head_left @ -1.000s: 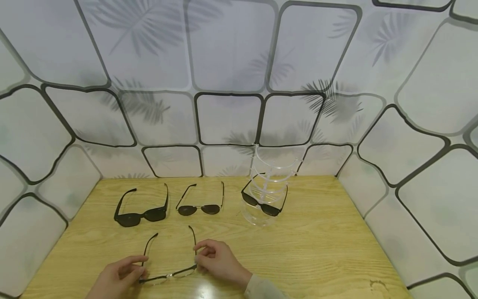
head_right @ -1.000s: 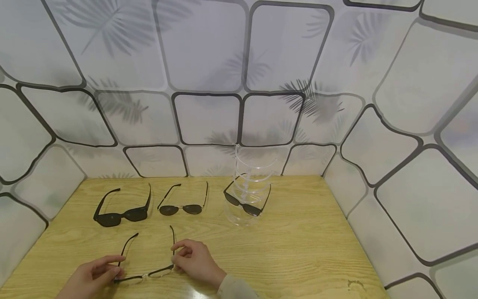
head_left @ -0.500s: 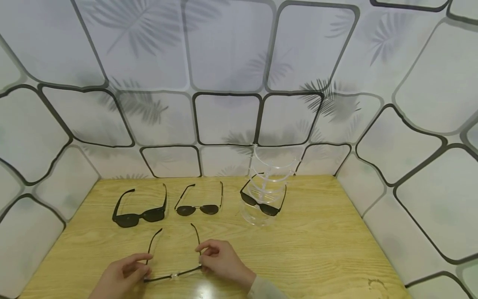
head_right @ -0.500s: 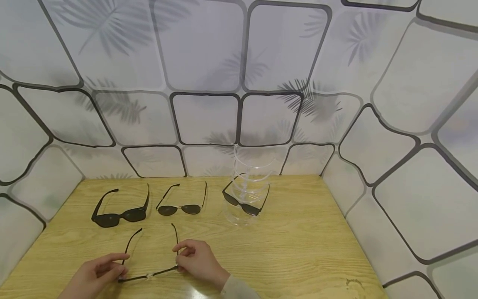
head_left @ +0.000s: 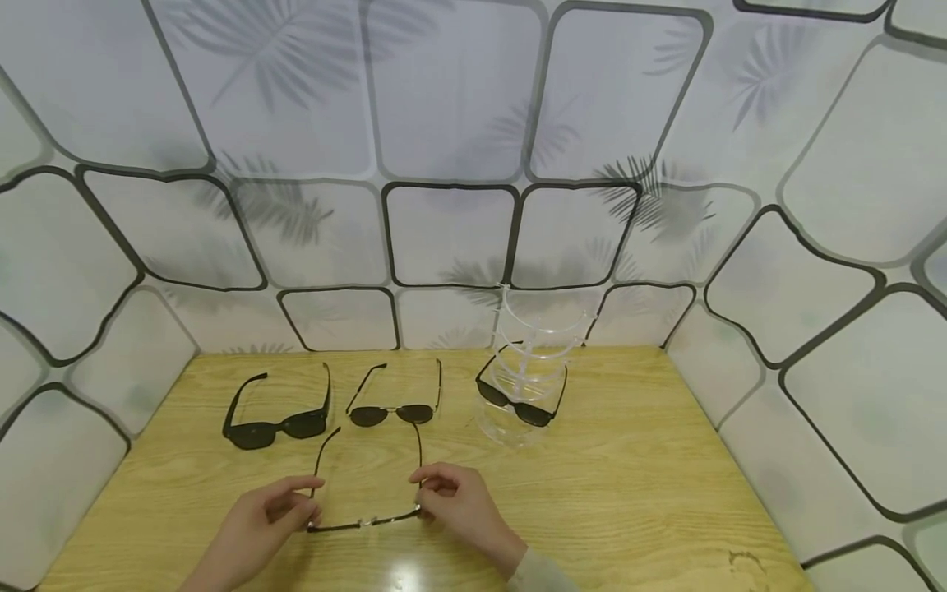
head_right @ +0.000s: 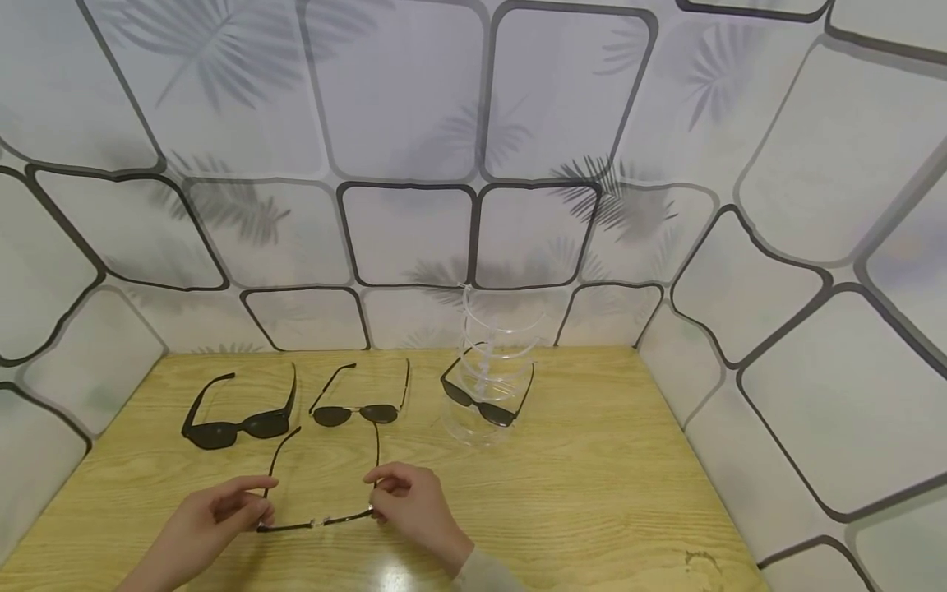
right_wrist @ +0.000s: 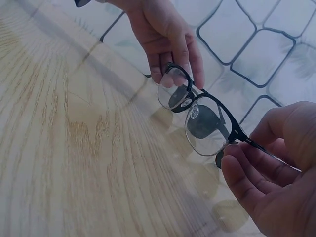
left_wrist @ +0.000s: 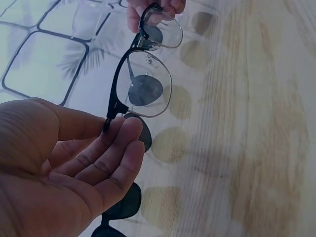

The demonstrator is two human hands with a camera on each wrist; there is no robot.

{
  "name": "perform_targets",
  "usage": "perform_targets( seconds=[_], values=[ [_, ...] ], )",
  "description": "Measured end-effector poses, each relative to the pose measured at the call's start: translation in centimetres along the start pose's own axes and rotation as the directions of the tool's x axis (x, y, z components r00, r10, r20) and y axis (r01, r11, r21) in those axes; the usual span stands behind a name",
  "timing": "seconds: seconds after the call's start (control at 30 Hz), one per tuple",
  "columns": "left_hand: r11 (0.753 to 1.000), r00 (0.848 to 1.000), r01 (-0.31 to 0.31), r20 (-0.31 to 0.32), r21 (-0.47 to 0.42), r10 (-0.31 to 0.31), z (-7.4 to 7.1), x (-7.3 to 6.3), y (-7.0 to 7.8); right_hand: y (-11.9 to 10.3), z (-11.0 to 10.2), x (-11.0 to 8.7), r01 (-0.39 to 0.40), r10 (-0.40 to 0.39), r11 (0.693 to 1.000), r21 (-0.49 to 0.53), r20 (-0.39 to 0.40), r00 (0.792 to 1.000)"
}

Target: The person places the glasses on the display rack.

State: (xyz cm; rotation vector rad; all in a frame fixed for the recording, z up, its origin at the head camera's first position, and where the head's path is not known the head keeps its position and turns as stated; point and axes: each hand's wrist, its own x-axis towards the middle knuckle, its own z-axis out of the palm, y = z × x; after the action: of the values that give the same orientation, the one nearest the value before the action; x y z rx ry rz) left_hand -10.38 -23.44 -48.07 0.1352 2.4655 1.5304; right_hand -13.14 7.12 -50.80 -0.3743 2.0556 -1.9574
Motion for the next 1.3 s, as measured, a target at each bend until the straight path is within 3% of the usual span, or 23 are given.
perform_targets(
  seconds=[0.27,0.7,0.93,1.3],
  values=[
    [0.999,0.999,-0.046,-0.004,-0.018,0.046,0.6,1.4,1.1,-0.6,-1.0,-0.2,0.004,-0.005,1.000,-0.015,-0.087,0.996],
    [0.983,0.984,-0.166,0.058,-0.085,0.171,1.5,4.1,3.6,-1.6,-3.3,-0.8,0.005,-0.009,1.000,-0.025,-0.153,0.988],
    [0.967,0.968,-0.240,0.057,-0.082,0.245,2.3,5.5,4.9,-2.2,-4.4,-1.4,0.014,-0.017,1.000,-0.012,-0.259,0.966],
    [0.953,0.958,-0.270,0.064,-0.139,0.281,3.6,8.1,7.4,-3.1,-6.4,-2.1,0.102,-0.105,0.994,-0.028,-0.360,0.927]
  ],
)
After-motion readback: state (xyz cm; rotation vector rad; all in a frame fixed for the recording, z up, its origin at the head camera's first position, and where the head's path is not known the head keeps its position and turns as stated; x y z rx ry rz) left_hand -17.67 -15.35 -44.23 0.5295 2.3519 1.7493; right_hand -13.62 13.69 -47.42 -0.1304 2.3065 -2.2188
